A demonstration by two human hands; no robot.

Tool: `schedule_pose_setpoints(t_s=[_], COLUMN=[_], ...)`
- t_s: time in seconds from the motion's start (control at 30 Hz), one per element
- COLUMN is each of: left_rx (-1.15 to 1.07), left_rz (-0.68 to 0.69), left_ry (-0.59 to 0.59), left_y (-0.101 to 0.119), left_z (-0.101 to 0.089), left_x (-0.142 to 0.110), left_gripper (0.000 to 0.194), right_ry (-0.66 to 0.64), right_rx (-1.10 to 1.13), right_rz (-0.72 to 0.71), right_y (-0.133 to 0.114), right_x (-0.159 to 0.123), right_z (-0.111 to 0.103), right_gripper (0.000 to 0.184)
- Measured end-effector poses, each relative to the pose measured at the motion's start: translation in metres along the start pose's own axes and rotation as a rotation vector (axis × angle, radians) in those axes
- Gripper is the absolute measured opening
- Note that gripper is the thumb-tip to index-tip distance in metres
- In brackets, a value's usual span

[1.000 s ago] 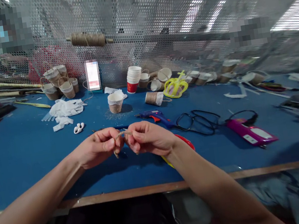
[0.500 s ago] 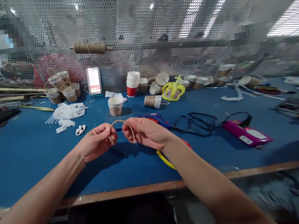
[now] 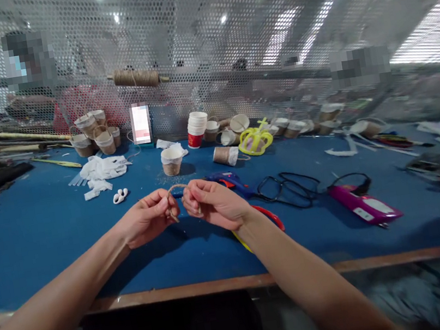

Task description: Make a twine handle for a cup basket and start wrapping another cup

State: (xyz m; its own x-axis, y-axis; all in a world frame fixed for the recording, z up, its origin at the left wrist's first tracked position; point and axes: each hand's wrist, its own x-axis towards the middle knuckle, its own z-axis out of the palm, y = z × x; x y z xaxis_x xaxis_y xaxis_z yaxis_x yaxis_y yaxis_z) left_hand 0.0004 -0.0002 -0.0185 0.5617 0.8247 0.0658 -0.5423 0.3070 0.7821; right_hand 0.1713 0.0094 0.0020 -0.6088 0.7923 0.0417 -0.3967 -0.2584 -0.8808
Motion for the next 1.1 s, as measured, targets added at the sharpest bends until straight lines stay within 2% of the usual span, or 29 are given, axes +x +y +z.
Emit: schedule_pose_setpoints(t_s=[0.1, 0.17, 0.23, 0.33, 0.43, 0.5, 0.57, 0.6, 0.67, 0.8, 0.93, 1.1], left_rx=[0.033, 0.115, 0.233, 0.397, 0.503, 0.491, 0.422, 0.379, 0.304, 0.221, 0.169, 0.110], left_rz=[0.004, -0.041, -0.079, -0.128, -0.150, -0.114, -0.068, -0.054, -0.042, -0.013, 0.006, -0.001], left_ry=[-0.027, -0.047, -0.089, -0.056, -0.002, 0.041, 0.088, 0.109, 0.143, 0.198, 0.221, 0.198], left_y=[0.007, 0.015, 0.022, 0.027, 0.026, 0.025, 0.025, 0.025, 0.026, 0.026, 0.025, 0.027], left_z=[-0.004, -0.008, -0.012, -0.015, -0.015, -0.015, -0.015, -0.015, -0.014, -0.012, -0.009, -0.009], left_x=[-0.001, -0.003, -0.005, -0.007, -0.006, -0.005, -0.004, -0.004, -0.004, -0.004, -0.004, -0.005], left_gripper=[0.015, 0.023, 0.031, 0.023, 0.017, 0.015, 0.015, 0.014, 0.014, 0.016, 0.016, 0.013], right_ry=[0.008, 0.020, 0.039, 0.052, 0.087, 0.213, 0.417, 0.502, 0.681, 0.870, 0.826, 0.816], right_rx=[-0.021, -0.096, -0.239, -0.502, -0.721, -0.892, -1.122, -1.232, -1.508, -1.654, -1.701, -1.695], right_rz=[0.001, 0.026, 0.055, 0.053, -0.007, -0.099, -0.179, -0.174, -0.057, 0.128, 0.300, 0.364], right_y=[-0.001, 0.000, 0.001, 0.004, -0.001, -0.014, -0.032, -0.042, -0.059, -0.067, -0.052, -0.047], right_x=[0.001, 0.001, 0.001, 0.002, 0.001, 0.000, -0.001, -0.002, -0.004, -0.006, -0.007, -0.011], right_z=[-0.001, -0.002, -0.002, -0.001, -0.003, -0.009, -0.019, -0.027, -0.044, -0.082, -0.107, -0.117], right_gripper=[0.026, 0.027, 0.027, 0.026, 0.022, 0.019, 0.018, 0.019, 0.022, 0.026, 0.020, 0.022])
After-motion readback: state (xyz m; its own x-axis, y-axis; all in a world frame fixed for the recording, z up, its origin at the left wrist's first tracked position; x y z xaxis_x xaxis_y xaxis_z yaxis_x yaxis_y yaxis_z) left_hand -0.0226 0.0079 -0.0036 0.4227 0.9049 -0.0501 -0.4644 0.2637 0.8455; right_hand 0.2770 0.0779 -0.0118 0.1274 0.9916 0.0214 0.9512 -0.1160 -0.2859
